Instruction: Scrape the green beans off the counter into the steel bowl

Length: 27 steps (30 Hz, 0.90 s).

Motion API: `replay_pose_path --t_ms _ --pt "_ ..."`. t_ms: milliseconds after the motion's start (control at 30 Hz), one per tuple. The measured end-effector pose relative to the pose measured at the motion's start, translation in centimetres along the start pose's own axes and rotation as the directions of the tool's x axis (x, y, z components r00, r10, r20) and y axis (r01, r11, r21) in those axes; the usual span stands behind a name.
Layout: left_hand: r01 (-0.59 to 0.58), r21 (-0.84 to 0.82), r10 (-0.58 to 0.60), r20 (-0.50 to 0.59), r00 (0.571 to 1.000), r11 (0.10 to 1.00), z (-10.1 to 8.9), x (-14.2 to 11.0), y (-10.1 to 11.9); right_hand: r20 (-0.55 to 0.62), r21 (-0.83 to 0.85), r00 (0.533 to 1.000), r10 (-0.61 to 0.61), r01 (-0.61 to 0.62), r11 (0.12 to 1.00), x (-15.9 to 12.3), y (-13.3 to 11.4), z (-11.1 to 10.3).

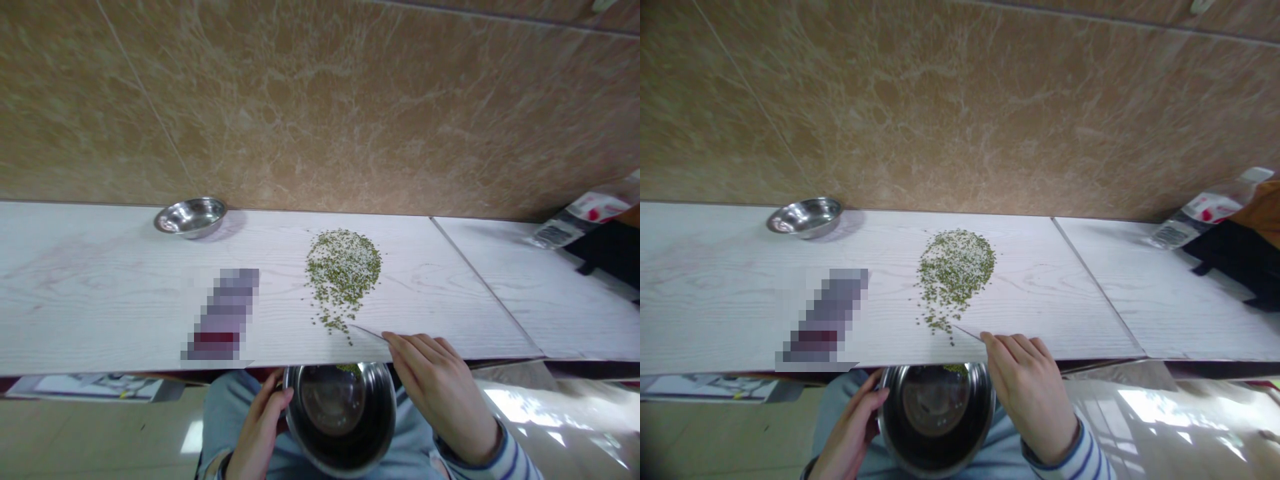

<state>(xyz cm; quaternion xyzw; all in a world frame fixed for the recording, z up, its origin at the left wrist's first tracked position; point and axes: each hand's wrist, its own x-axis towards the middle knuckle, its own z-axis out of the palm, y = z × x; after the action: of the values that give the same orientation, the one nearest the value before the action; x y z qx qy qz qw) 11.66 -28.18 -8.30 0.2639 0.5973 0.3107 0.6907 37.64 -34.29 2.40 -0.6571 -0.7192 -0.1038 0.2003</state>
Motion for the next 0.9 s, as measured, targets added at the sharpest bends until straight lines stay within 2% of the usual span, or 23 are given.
replay_pose_path --t_ms 333,767,900 --pt "-0.031 -0.009 0.031 -0.019 0.999 0.999 -0.54 0.53 -0.89 -0.014 0.027 1.000 -0.027 0.027 0.999 0.53 0.01 0.50" --pt "-0.026 -0.007 0.026 0.003 1.000 1.000 -0.26 0.09 -0.36 0.004 0.072 0.999 -0.034 0.034 0.997 0.44 -0.18 0.20" --pt "-0.017 -0.006 0.017 -0.020 1.000 1.000 -0.21 -0.08 -0.13 0.005 0.098 0.999 -0.038 0.038 0.994 0.31 -0.37 0.20"
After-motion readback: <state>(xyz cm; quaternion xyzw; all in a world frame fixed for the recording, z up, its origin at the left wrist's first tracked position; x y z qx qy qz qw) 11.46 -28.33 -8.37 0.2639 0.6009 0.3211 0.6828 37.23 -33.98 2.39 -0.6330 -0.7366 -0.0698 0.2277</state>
